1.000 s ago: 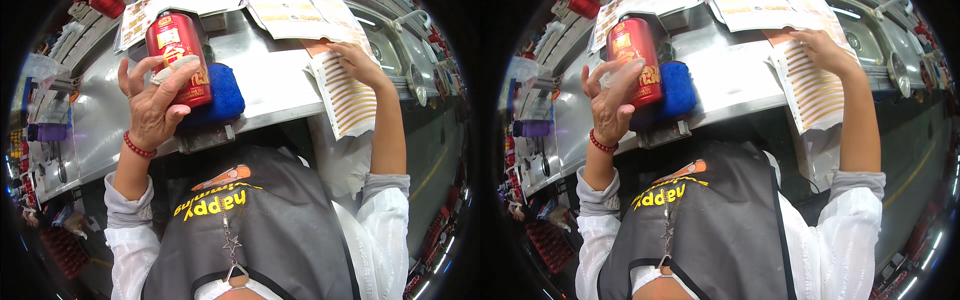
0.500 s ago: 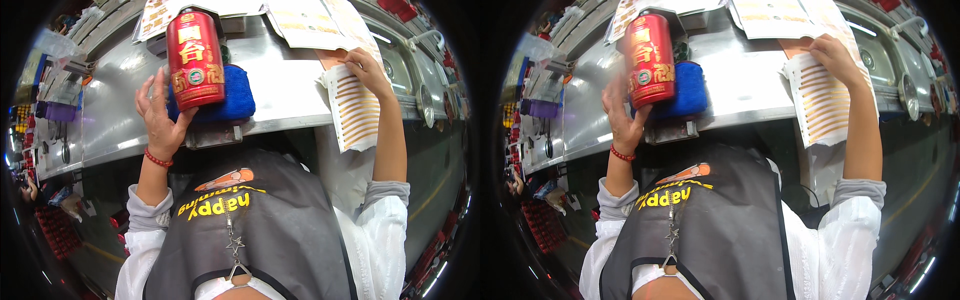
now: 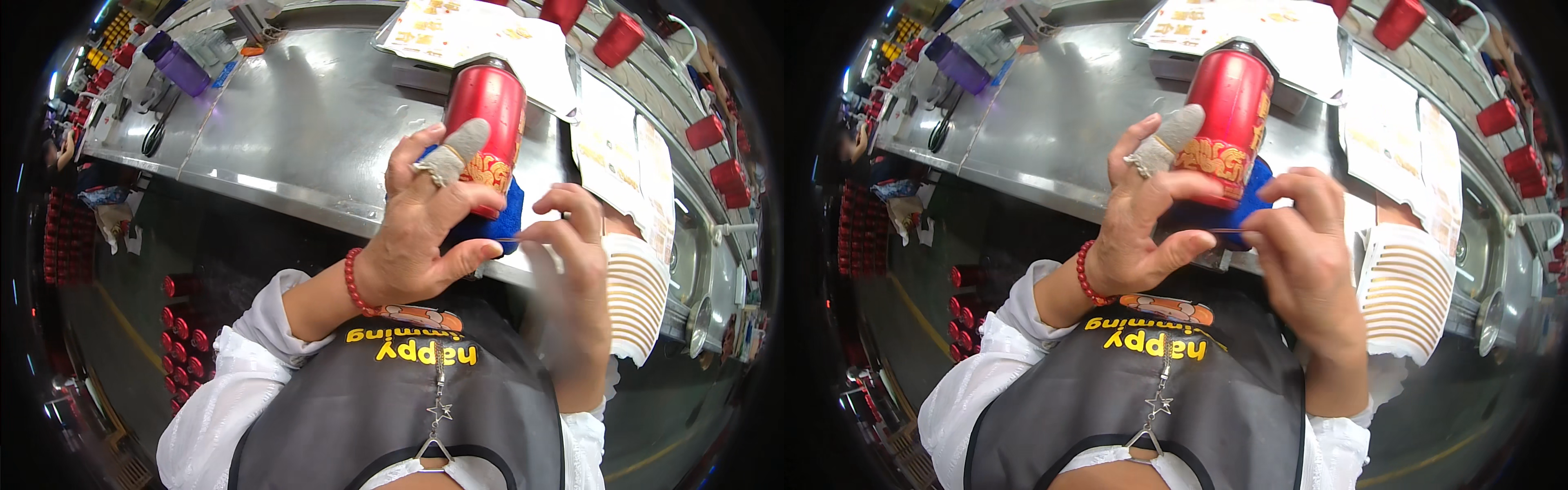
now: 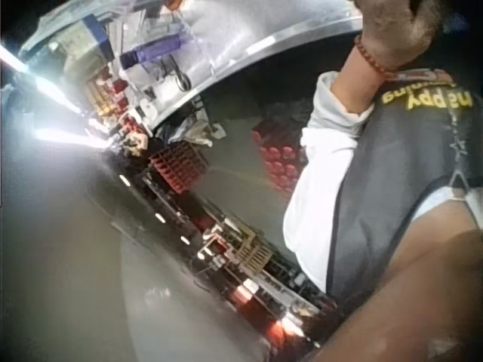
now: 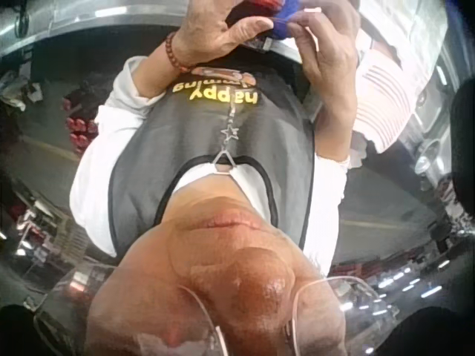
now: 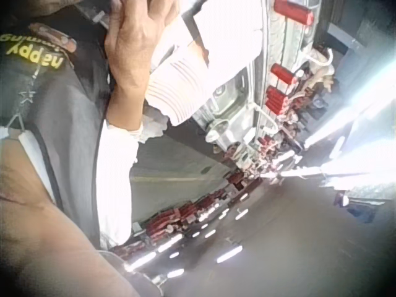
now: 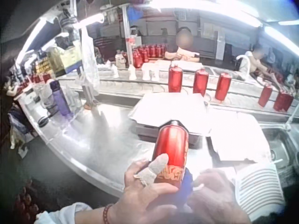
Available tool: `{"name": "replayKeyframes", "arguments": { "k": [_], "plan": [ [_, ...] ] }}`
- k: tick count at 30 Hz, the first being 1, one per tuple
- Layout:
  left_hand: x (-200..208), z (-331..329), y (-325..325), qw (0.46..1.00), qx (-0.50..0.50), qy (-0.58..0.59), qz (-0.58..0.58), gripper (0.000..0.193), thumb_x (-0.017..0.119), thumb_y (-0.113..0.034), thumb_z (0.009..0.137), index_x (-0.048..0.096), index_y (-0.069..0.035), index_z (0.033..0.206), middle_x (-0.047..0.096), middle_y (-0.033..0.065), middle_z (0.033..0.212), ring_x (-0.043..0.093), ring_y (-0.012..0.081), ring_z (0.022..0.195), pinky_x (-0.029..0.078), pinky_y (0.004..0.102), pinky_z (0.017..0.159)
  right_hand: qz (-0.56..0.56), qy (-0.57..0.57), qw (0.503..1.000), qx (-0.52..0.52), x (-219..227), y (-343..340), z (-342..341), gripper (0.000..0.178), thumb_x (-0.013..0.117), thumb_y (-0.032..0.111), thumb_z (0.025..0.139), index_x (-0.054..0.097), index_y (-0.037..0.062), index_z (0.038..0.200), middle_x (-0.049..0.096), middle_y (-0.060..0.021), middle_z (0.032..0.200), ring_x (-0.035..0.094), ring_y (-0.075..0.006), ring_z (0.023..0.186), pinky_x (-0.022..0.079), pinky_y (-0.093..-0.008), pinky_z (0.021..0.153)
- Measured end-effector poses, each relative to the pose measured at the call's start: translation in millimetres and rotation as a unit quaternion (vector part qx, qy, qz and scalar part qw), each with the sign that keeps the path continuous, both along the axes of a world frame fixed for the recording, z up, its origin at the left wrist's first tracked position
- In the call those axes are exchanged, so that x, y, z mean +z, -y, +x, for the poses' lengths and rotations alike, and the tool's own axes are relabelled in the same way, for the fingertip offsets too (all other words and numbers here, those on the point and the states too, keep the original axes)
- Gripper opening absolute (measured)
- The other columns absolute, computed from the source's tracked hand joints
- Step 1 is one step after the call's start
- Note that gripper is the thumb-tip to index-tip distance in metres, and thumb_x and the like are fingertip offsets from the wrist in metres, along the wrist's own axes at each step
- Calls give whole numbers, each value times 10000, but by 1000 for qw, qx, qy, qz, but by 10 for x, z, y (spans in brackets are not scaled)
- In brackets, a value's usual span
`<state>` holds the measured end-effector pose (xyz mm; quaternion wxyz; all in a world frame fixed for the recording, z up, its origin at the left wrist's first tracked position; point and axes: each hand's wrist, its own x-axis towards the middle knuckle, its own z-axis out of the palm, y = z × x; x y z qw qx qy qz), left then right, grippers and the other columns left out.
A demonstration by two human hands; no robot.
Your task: The person applies a gold label to a red cylindrical container, smooths it with a green tool, and wipes the surface with a cloth. The person repeats this process on multiple containers at a stainless steel workstation.
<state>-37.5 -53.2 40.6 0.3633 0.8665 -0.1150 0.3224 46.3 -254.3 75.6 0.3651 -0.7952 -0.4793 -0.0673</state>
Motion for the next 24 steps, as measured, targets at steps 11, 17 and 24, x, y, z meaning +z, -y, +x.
{"name": "replayKeyframes", "arguments": {
  "k": [11,17,24],
  "plan": [
    [-354,-27,-149,990,77,-50,-103,137,715,-197,888,639,-83,887,585,236,1317,371,392,1310,255,479,1125,13,-68,995,-66,-289,-330,-35,130,736,87,862,636,4,851,567,-173,1084,529,-334,1077,432,-411,930],
    [-412,-40,-200,980,71,-75,-167,141,718,-196,881,631,-84,879,587,209,1320,383,382,1293,270,479,1118,5,-66,995,-79,-345,-369,-14,170,746,115,868,624,-3,849,565,-178,1077,538,-331,1053,444,-404,909],
    [-386,-1,-241,981,75,-78,-159,144,728,-170,858,614,-82,859,598,211,1291,413,377,1256,290,477,1097,4,-81,993,-90,-370,-395,3,185,741,128,875,616,-6,842,567,-182,1047,554,-331,1011,455,-397,877]
  ]
}}
